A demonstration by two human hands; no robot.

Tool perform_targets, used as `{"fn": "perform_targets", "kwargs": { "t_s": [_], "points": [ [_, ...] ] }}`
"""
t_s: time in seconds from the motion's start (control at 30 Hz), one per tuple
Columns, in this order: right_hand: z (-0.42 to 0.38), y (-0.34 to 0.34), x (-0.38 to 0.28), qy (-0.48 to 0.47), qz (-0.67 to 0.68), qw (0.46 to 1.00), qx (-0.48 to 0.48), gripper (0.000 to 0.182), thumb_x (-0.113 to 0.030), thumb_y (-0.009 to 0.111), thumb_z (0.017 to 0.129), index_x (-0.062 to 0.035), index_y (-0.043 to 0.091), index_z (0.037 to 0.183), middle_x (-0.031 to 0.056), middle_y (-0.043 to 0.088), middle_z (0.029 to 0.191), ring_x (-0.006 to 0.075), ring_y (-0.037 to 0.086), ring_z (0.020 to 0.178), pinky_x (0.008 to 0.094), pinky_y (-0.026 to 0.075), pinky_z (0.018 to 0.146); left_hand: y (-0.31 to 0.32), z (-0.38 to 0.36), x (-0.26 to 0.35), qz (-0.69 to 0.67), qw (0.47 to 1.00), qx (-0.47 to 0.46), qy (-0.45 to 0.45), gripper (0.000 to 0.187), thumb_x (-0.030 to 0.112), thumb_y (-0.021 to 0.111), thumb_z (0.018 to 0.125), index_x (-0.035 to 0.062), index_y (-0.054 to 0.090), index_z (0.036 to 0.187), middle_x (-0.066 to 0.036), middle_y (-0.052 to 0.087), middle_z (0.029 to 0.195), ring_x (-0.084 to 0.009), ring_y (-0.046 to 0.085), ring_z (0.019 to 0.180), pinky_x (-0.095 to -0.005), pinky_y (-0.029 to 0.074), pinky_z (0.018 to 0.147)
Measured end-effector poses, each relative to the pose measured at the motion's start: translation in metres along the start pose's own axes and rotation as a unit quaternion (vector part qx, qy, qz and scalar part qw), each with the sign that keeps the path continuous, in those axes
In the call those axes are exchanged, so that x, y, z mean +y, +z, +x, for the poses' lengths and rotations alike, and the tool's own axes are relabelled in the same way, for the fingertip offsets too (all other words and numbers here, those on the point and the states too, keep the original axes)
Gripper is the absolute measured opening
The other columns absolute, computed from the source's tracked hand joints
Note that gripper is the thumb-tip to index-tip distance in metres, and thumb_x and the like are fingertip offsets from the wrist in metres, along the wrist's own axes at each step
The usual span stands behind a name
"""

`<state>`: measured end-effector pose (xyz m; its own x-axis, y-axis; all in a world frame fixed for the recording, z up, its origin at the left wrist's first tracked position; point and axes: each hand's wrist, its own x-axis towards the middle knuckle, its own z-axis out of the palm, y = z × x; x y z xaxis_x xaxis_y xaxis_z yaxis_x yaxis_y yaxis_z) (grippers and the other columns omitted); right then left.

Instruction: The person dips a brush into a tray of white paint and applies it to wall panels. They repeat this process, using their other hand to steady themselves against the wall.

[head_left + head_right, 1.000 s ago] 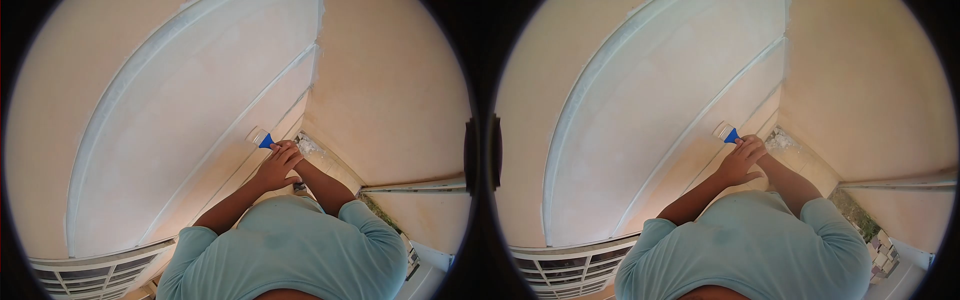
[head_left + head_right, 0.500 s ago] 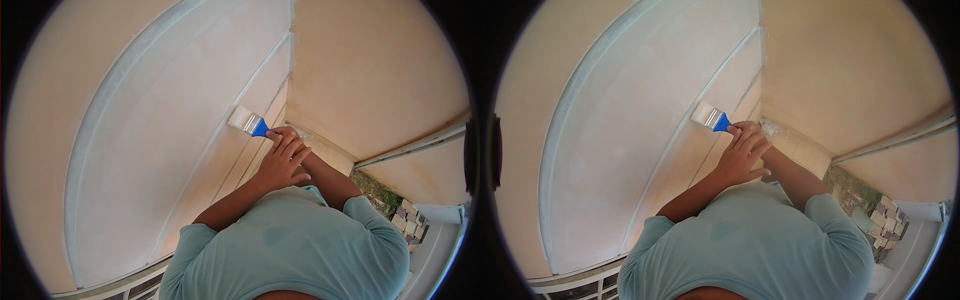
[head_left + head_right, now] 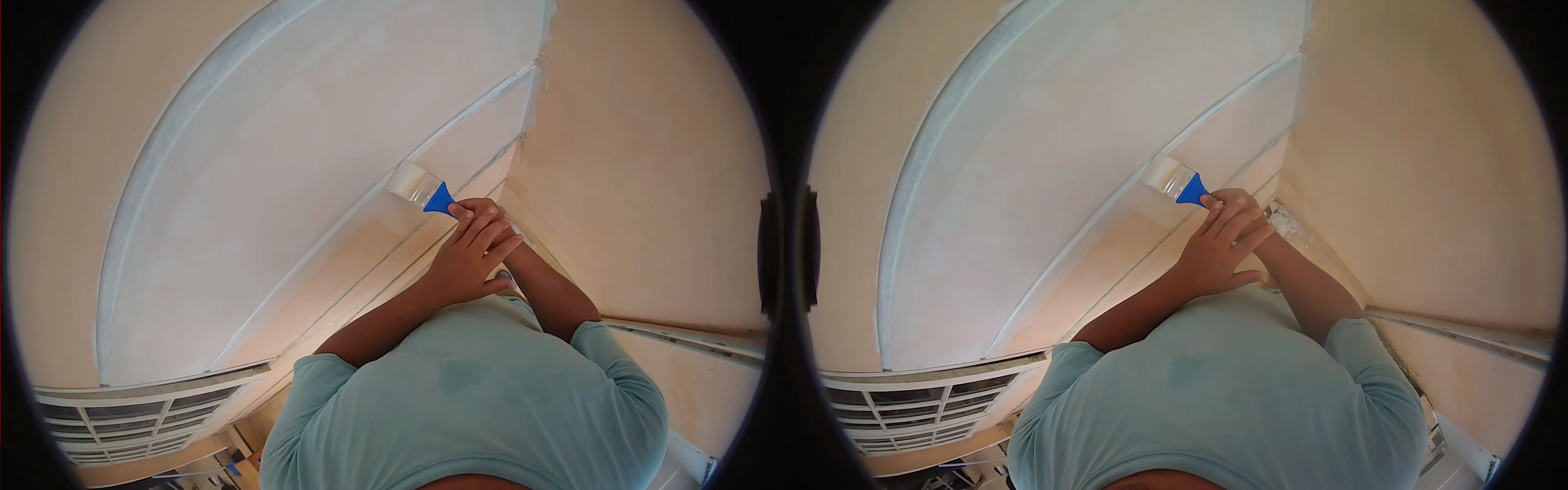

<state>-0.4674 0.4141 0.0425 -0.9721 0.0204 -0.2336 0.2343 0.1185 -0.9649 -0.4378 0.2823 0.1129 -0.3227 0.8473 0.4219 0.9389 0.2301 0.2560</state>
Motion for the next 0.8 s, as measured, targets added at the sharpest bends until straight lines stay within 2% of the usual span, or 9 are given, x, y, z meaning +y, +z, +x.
{"fn": "perform_targets", "kwargs": {
  "t_s": [0.13, 0.2, 0.3, 0.43, 0.53, 0.63, 0.7, 0.8],
  "points": [
    [0.000, 0.000, 0.001, -0.027, -0.065, 0.997, 0.013, 0.046, -0.042, 0.056, 0.098, 0.0016, 0.064, 0.084, 0.0092, 0.056, 0.064, 0.0196, 0.047, 0.062, 0.0373, 0.044, 0.063, 0.007, -0.009, 0.000, -0.003, 1.000, 0.016, -0.012, 0.072, 0.047, 0.077, 0.072, 0.0126, 0.058, 0.132, -0.014, 0.048, 0.139, -0.0363, 0.038, 0.137, -0.0539, 0.032, 0.111],
    [-0.010, 0.003, -0.011, -0.050, -0.103, 0.991, 0.068, 0.042, -0.040, 0.057, 0.097, 0.0005, 0.068, 0.092, 0.0122, 0.062, 0.070, 0.0236, 0.055, 0.065, 0.0378, 0.046, 0.067, -0.002, -0.013, 0.007, 0.000, 1.000, -0.001, -0.016, 0.075, 0.048, 0.077, 0.072, 0.0131, 0.056, 0.135, -0.014, 0.046, 0.143, -0.0366, 0.036, 0.139, -0.0530, 0.031, 0.113],
    [-0.021, 0.007, -0.023, -0.042, -0.061, 0.993, 0.094, 0.039, -0.038, 0.059, 0.095, -0.0005, 0.070, 0.097, 0.0149, 0.065, 0.075, 0.0264, 0.061, 0.069, 0.0382, 0.047, 0.069, -0.011, -0.017, 0.013, -0.003, 1.000, -0.013, -0.019, 0.077, 0.047, 0.077, 0.072, 0.0137, 0.054, 0.137, -0.014, 0.044, 0.146, -0.0362, 0.034, 0.141, -0.0524, 0.030, 0.114],
    [-0.024, 0.004, -0.038, -0.040, -0.035, 0.996, 0.072, 0.038, -0.037, 0.059, 0.094, -0.0004, 0.070, 0.097, 0.0144, 0.065, 0.074, 0.0259, 0.059, 0.068, 0.0384, 0.047, 0.069, -0.023, -0.006, 0.018, -0.005, 0.999, -0.030, -0.039, 0.077, 0.046, 0.078, 0.071, 0.0138, 0.054, 0.137, -0.013, 0.045, 0.145, -0.0339, 0.035, 0.141, -0.0520, 0.030, 0.114],
    [-0.021, 0.004, -0.059, -0.060, -0.078, 0.995, 0.032, 0.038, -0.037, 0.060, 0.094, 0.0004, 0.069, 0.092, 0.0140, 0.063, 0.072, 0.0249, 0.056, 0.065, 0.0383, 0.046, 0.067, -0.042, 0.007, 0.013, -0.012, 0.999, -0.029, -0.027, 0.075, 0.045, 0.079, 0.071, 0.0133, 0.056, 0.135, -0.012, 0.048, 0.143, -0.0320, 0.036, 0.140, -0.0527, 0.031, 0.114],
    [-0.023, 0.009, -0.048, -0.076, -0.092, 0.993, 0.027, 0.040, -0.038, 0.060, 0.094, 0.0010, 0.067, 0.087, 0.0134, 0.061, 0.071, 0.0242, 0.052, 0.064, 0.0383, 0.045, 0.066, -0.045, 0.008, 0.018, 0.002, 0.999, -0.048, -0.022, 0.072, 0.044, 0.079, 0.070, 0.0125, 0.059, 0.131, -0.011, 0.051, 0.140, -0.0306, 0.038, 0.139, -0.0537, 0.032, 0.113],
    [-0.019, 0.018, -0.027, -0.047, -0.033, 0.998, 0.026, 0.041, -0.037, 0.059, 0.095, 0.0014, 0.065, 0.084, 0.0131, 0.061, 0.071, 0.0232, 0.053, 0.064, 0.0385, 0.044, 0.064, -0.039, 0.003, 0.017, -0.006, 0.999, -0.046, -0.010, 0.066, 0.042, 0.079, 0.071, 0.0112, 0.062, 0.127, -0.010, 0.053, 0.135, -0.0298, 0.041, 0.137, -0.0544, 0.033, 0.111],
    [-0.014, 0.033, -0.012, -0.025, -0.009, 0.998, 0.049, 0.039, -0.037, 0.059, 0.096, 0.0005, 0.067, 0.088, 0.0119, 0.061, 0.072, 0.0213, 0.054, 0.066, 0.0376, 0.044, 0.065, -0.043, 0.000, 0.012, -0.029, 0.997, -0.065, 0.013, 0.062, 0.041, 0.079, 0.073, 0.0099, 0.062, 0.125, -0.009, 0.055, 0.131, -0.0290, 0.043, 0.134, -0.0542, 0.034, 0.110]
  ]
}}
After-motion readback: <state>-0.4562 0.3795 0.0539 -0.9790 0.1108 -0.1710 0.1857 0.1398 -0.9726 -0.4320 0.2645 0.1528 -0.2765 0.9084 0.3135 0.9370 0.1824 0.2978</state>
